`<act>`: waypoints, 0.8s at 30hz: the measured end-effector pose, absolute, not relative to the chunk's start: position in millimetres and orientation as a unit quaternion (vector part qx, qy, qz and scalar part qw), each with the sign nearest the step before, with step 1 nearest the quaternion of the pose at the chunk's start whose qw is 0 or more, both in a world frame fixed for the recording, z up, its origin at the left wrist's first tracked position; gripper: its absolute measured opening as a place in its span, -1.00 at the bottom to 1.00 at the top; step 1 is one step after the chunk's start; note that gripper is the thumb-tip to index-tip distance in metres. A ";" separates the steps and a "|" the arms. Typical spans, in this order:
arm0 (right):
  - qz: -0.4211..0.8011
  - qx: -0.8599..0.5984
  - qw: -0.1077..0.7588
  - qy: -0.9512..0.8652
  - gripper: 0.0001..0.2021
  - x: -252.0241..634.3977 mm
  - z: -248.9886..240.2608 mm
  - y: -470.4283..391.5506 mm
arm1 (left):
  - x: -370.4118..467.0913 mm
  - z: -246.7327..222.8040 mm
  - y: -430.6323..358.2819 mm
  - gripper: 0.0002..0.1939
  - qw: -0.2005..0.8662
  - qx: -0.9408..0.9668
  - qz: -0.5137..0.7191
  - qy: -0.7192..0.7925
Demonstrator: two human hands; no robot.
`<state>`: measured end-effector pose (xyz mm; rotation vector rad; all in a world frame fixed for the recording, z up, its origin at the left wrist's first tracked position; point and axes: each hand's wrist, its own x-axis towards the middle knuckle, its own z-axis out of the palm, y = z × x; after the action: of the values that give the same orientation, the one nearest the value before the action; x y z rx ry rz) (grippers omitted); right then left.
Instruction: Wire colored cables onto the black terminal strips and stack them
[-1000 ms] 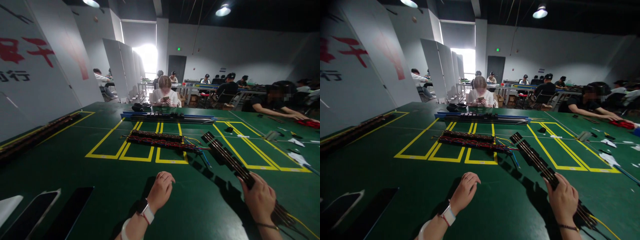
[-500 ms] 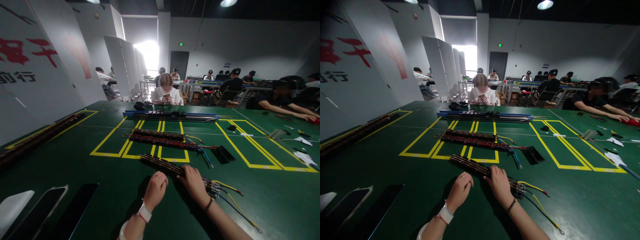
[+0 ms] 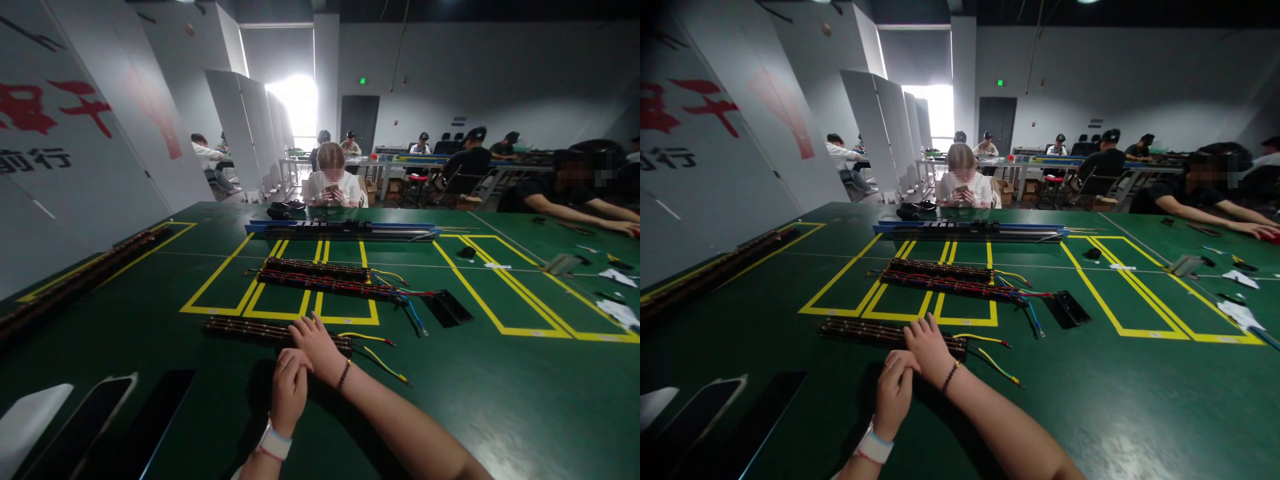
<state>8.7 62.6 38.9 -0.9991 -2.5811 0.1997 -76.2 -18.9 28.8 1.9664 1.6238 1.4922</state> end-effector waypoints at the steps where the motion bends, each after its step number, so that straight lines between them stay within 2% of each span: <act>1: 0.070 -0.333 0.196 -0.920 -0.65 19.9 45.2 59.6 | -77.0 28.4 -18.9 -0.72 0.096 0.653 0.511 0.550; 6: 0.173 -0.391 0.238 -0.872 -0.73 102.4 56.2 56.8 | -74.7 29.5 -17.2 -0.76 0.201 0.638 0.498 0.552; 10: 0.221 -0.464 0.227 -0.827 -0.68 161.8 36.3 59.8 | -60.0 34.2 -17.2 -0.81 0.384 0.611 0.446 0.530; 14: 0.274 -0.455 0.195 -0.824 -0.67 186.5 21.5 56.5 | -29.1 35.4 -17.3 -0.85 0.560 0.536 0.407 0.483; 17: 0.322 -0.451 0.202 -0.807 -0.69 187.7 18.9 55.1 | -2.3 29.1 -15.7 -0.86 0.681 0.466 0.336 0.454; 19: 0.345 -0.453 0.215 -0.793 -0.71 186.3 18.2 55.3 | 13.1 22.1 -14.2 -0.83 0.728 0.404 0.317 0.454; 24: 0.372 -0.442 0.236 -0.781 -0.70 186.4 14.3 54.8 | 39.6 10.3 -9.4 -0.74 0.775 0.277 0.383 0.420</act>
<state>186.4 54.8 14.3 -1.2109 -2.1427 1.0205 39.6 -9.4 10.3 0.5987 0.9101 0.8283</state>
